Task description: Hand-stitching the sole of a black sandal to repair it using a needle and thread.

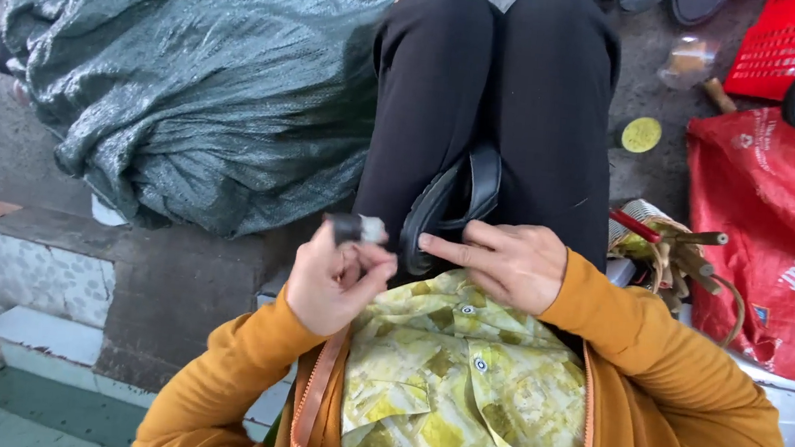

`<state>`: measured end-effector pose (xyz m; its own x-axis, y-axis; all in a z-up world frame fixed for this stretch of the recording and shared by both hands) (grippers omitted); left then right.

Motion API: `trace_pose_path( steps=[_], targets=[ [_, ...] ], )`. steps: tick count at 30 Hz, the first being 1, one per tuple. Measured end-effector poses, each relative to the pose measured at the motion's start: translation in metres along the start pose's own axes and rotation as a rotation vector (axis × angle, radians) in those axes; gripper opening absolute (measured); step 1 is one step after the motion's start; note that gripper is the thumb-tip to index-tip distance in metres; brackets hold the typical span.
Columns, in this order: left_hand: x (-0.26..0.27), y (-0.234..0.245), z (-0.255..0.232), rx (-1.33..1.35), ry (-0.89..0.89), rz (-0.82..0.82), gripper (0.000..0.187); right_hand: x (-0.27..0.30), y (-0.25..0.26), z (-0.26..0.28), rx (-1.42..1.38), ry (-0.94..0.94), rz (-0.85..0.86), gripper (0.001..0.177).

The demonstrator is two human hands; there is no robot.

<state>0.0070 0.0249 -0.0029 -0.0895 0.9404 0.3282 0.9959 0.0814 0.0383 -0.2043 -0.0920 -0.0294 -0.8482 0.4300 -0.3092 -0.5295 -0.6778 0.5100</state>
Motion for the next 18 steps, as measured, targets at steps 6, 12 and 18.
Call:
trace_pose_path(
  steps=[6, 12, 18],
  targets=[
    [-0.027, -0.028, -0.036, -0.839, -0.693, -0.192, 0.027, 0.002, 0.051, 0.015, 0.333, -0.092, 0.351, 0.059],
    [-0.028, -0.032, -0.044, -0.936, -0.936, 0.011, 0.020, 0.023, 0.019, 0.007, 0.124, -0.012, 0.151, 0.028],
    [-0.023, -0.023, -0.023, -0.916, -1.118, 0.029, 0.017, 0.040, 0.010, -0.007, 0.268, 0.003, 0.083, 0.022]
  ],
)
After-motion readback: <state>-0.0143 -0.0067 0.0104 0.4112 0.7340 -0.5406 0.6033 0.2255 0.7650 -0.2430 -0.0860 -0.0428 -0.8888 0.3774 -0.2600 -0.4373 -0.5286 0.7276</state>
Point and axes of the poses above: each hand's wrist, its own x-axis away from the middle knuckle, its own y-axis out of the back of the hand, z = x × y, the point moved 1 cm from there along -x, towards the middle knuckle, and after that the axes turned 2 degrees about -x, right-handed, at the moved point
